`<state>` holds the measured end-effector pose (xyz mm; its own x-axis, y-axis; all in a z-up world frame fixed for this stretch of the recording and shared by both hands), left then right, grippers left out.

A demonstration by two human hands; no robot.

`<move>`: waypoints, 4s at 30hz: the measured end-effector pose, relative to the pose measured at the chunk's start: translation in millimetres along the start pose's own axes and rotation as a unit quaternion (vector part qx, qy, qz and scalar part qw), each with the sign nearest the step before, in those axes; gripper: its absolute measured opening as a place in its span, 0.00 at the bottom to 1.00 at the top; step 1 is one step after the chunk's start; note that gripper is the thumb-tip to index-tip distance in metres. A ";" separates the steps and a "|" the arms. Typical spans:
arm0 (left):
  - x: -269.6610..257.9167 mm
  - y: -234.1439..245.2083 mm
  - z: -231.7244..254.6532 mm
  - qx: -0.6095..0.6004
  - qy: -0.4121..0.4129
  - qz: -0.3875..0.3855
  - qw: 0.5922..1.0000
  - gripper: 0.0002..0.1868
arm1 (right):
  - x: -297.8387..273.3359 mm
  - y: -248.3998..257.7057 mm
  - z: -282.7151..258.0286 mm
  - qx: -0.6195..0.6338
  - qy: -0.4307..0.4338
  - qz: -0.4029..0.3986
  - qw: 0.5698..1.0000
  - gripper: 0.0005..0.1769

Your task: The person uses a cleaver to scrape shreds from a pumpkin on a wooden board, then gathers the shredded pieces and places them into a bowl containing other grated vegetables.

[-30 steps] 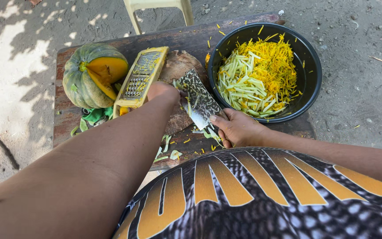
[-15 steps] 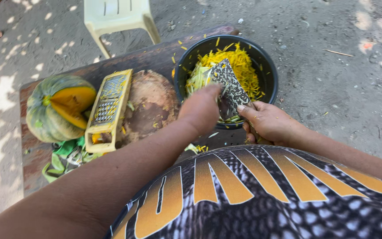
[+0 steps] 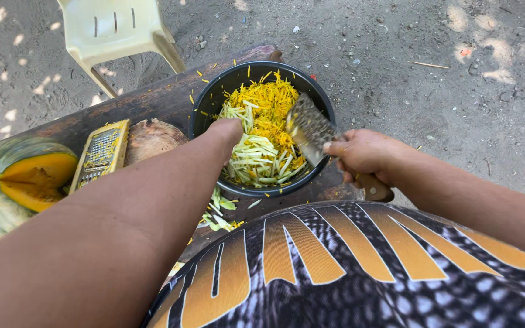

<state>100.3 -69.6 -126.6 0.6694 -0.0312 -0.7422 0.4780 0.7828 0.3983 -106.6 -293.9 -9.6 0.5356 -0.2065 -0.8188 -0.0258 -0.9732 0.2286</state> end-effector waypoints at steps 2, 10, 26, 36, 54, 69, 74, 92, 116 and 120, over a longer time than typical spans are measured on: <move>13.9 -8.9 -6.5 -0.066 0.040 -0.022 0.997 0.32 | 9.7 -7.3 -1.3 -0.016 0.001 -0.017 1.000 0.15; -19.1 -9.6 19.5 -0.088 -0.023 -0.113 0.989 0.26 | -18.2 7.0 -33.2 -0.174 0.050 -0.047 0.982 0.21; -71.6 -20.7 -13.6 -0.157 0.147 -0.085 0.973 0.33 | -9.8 17.8 -29.2 -0.199 -0.036 -0.053 0.978 0.15; -49.9 -14.4 12.2 -0.232 0.053 -0.191 0.952 0.23 | -43.1 28.3 -58.0 -0.293 0.022 -0.047 0.955 0.19; -111.6 -47.3 14.0 0.452 -0.006 0.003 0.892 0.81 | -24.6 27.8 -55.0 -0.356 0.038 0.031 0.933 0.19; -26.0 15.8 -1.2 -0.073 0.012 -0.114 0.991 0.14 | -41.4 29.9 -73.3 -0.318 0.066 0.062 0.944 0.18; -47.5 25.2 2.1 -0.070 0.058 -0.100 0.991 0.15 | -49.9 34.4 -82.6 -0.361 0.027 0.100 0.927 0.16; -85.3 -18.8 54.8 0.576 -0.203 0.076 0.788 0.21 | -25.5 26.1 -113.2 -0.442 0.113 0.140 0.879 0.17; -129.8 70.9 32.3 0.333 -0.141 0.082 0.929 0.20 | -25.5 -3.1 -135.3 -0.551 0.177 0.054 0.814 0.15; -105.7 77.9 20.6 0.308 -0.220 0.078 0.922 0.21 | -65.3 -31.3 -136.3 -0.557 0.236 0.101 0.790 0.16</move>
<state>78.4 -18.1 -6.0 0.8586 -0.3030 -0.4136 0.4980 0.3010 0.8133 -25.7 -236.2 108.5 0.8771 -0.0297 -0.4794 0.4674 -0.1769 0.8662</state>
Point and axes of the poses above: each hand's wrist, its own x-axis towards the middle knuckle, its own y-axis out of the back of the hand, z = x × y, the point moved 10 cm from there along x, towards the middle knuckle, and after that the axes turned 3 degrees about -z, right-handed, at the moved point
